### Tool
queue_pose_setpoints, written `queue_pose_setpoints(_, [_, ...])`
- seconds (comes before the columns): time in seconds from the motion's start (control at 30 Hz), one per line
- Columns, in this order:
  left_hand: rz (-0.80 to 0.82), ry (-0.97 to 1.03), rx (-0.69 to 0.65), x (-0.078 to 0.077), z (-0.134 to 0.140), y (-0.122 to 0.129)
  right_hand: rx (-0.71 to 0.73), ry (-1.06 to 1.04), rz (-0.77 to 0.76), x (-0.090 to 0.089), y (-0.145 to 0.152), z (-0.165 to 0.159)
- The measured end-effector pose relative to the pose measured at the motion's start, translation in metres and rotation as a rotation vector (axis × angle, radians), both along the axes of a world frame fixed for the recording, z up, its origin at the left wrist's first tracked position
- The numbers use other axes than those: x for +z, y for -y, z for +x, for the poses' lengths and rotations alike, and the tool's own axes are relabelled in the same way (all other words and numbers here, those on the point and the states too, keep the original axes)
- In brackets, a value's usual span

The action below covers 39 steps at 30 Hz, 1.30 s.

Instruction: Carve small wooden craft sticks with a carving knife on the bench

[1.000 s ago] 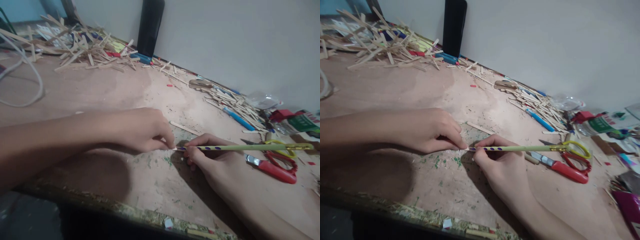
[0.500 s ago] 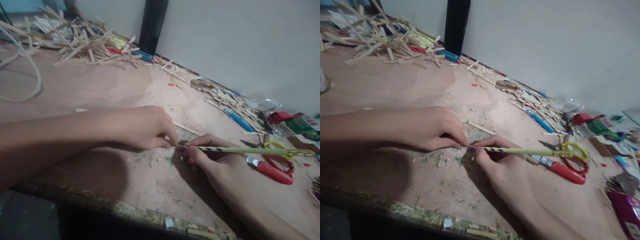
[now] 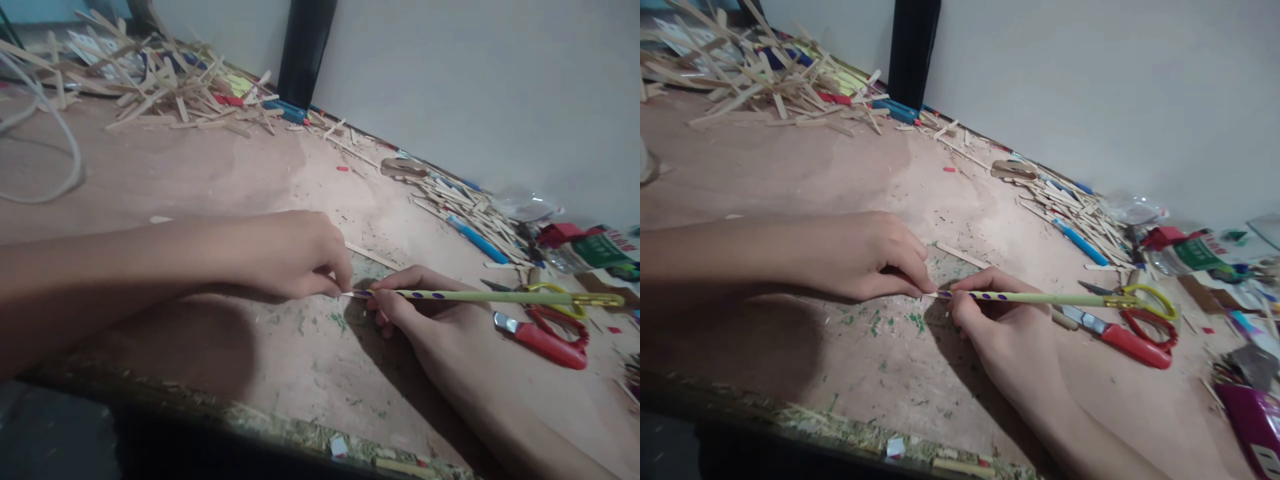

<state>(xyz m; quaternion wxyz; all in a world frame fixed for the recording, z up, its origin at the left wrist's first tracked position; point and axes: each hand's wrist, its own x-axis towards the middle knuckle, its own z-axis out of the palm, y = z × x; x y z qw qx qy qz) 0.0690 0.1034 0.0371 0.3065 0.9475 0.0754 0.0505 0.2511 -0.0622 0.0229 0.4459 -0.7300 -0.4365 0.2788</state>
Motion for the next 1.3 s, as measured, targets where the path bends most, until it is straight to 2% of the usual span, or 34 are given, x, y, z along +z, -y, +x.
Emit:
queue_pose_setpoints(0.2, [-0.009, -0.008, -0.01, 0.0, 0.0, 0.001, 0.019, 0.031, 0.03, -0.005, -0.002, 0.002])
queue_pose_setpoints(0.53, [-0.004, 0.003, 0.007, 0.002, -0.001, 0.001, 0.002, 0.031, -0.013, 0.004, 0.001, -0.003])
queue_pose_setpoints(0.8, [-0.011, 0.02, -0.028, -0.005, -0.002, -0.004, -0.018, -0.025, -0.024, 0.004, 0.001, -0.005])
queue_pose_setpoints(1.1, [-0.005, 0.047, -0.033, -0.006, -0.004, -0.007, -0.055, -0.158, 0.056, -0.008, -0.003, 0.009])
queue_pose_setpoints(1.3, [0.017, 0.041, -0.035, -0.007, -0.005, -0.006, -0.061, -0.121, 0.011, 0.001, 0.0, -0.003])
